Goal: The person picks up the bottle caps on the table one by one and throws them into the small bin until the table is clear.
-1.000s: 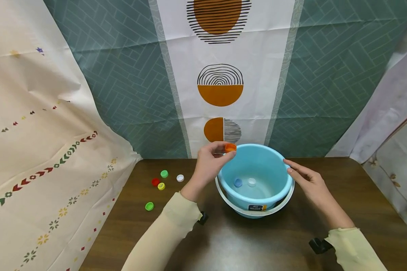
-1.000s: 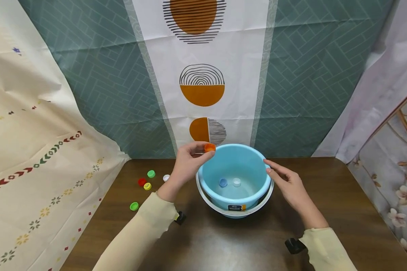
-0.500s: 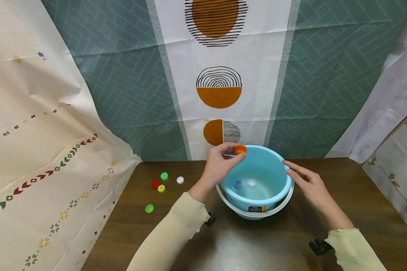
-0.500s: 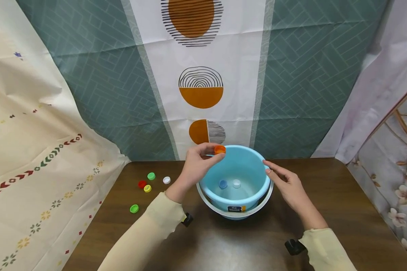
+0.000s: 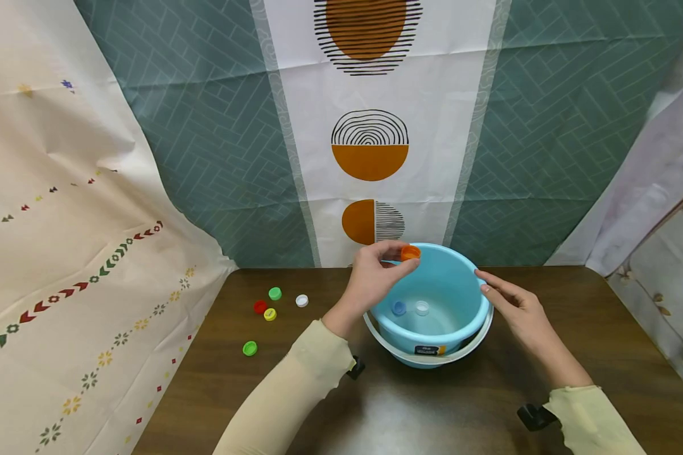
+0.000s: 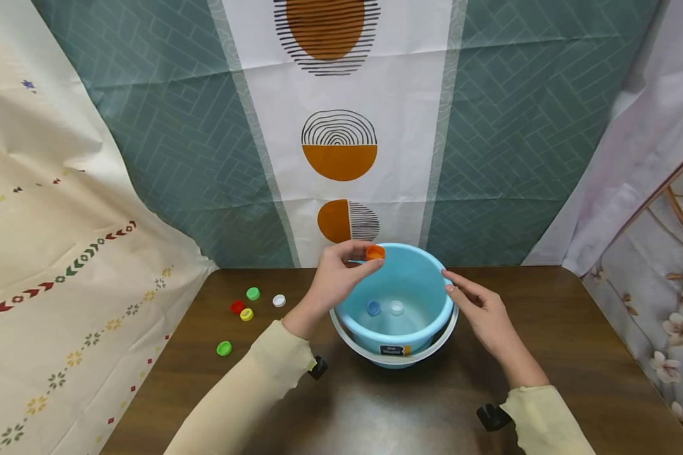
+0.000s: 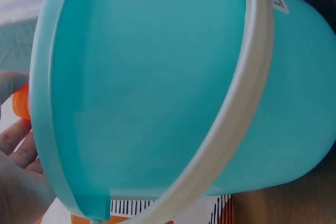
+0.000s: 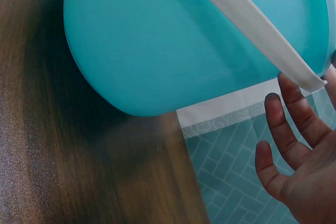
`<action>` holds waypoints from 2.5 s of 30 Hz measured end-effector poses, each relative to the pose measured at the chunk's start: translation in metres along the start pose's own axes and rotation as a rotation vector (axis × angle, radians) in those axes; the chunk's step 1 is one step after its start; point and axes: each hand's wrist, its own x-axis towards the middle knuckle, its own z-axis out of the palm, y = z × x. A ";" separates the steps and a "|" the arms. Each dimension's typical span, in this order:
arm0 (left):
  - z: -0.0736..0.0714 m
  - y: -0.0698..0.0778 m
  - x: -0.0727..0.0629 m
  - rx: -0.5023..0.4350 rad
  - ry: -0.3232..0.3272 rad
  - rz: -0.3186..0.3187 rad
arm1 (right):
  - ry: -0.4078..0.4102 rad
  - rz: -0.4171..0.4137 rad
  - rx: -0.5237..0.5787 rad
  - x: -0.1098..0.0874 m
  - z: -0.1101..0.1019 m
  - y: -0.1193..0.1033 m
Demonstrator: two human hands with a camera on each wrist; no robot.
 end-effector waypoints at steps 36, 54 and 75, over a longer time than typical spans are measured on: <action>-0.018 -0.004 0.003 0.051 0.059 -0.006 | -0.002 -0.012 -0.014 0.002 -0.002 0.001; -0.105 -0.062 -0.014 0.177 0.361 -0.121 | 0.000 -0.018 -0.003 0.002 -0.001 0.002; -0.134 -0.149 -0.039 0.449 0.180 -0.445 | -0.007 -0.024 0.013 0.003 -0.001 0.003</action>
